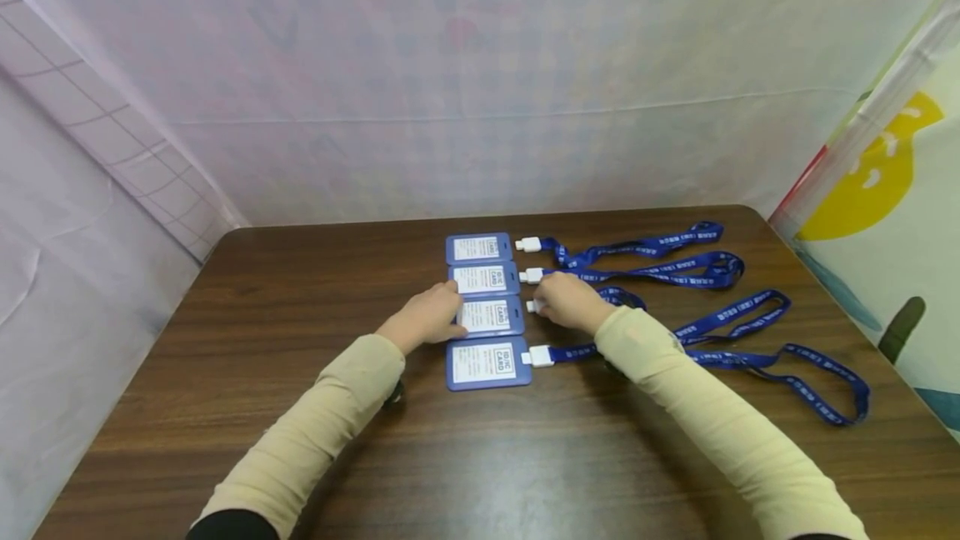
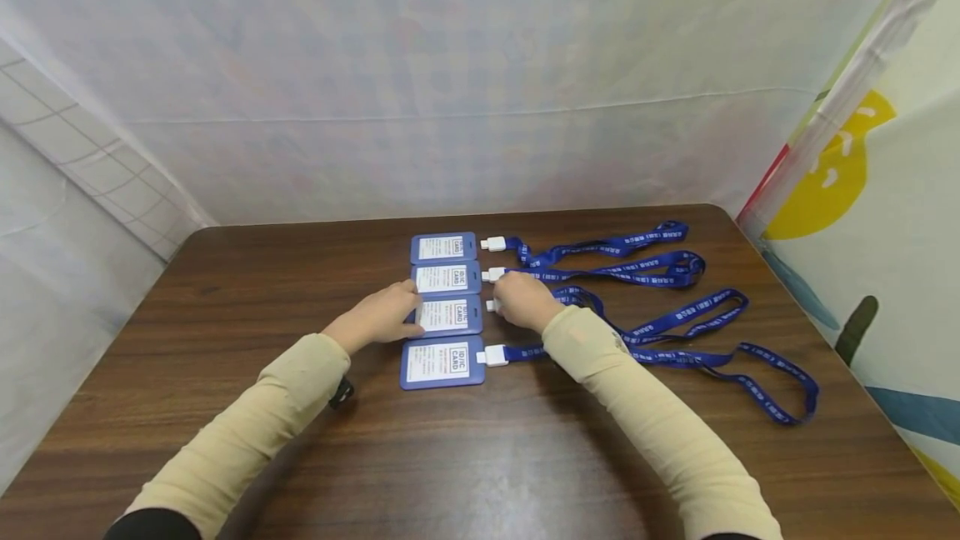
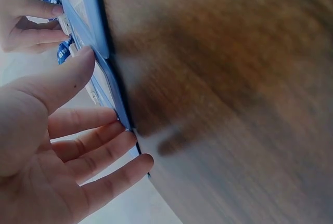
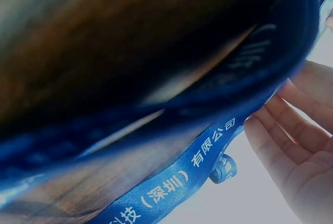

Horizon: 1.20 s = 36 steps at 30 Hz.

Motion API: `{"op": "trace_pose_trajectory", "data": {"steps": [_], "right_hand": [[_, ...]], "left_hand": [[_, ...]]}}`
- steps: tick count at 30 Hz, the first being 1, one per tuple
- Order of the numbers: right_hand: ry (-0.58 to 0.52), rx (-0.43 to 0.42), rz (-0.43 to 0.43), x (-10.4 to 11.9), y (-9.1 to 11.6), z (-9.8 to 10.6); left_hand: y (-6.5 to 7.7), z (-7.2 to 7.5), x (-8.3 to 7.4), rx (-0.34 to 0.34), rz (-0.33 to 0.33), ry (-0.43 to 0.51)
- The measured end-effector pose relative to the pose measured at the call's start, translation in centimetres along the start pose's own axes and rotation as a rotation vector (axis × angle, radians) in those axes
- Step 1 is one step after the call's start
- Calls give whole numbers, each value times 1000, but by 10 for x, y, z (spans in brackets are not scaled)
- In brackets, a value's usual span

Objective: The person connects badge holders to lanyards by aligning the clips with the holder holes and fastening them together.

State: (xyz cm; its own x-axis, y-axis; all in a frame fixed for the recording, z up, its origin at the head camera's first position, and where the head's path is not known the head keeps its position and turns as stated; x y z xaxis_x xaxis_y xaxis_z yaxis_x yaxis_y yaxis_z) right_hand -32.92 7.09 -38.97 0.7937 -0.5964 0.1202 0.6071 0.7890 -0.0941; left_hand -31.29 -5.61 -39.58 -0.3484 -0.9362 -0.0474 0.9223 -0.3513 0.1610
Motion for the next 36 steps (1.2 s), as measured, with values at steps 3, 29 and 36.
{"op": "trace_pose_trajectory", "data": {"steps": [3, 29, 36], "right_hand": [[8, -8, 22, 1, 1, 0], [13, -37, 67, 13, 6, 4], [18, -45, 77, 13, 5, 3]], "left_hand": [[-1, -1, 0, 4, 11, -2], [0, 0, -2, 17, 38, 2], [0, 1, -2, 19, 38, 3]]}}
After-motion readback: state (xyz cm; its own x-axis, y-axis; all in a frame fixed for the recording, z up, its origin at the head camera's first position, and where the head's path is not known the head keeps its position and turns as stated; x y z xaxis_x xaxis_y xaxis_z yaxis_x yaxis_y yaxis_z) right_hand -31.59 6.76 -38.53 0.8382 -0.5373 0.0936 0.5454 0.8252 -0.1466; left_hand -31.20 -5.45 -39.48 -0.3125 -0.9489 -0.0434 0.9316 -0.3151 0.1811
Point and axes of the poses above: each hand's wrist, its own y-axis away from the middle knuckle, its own z-axis out of the back of the hand, x = y × z, the point moved 9 cm from there along -y, towards the middle knuckle, and after that the axes turned 12 degrees about z, right-handed, at the moved point
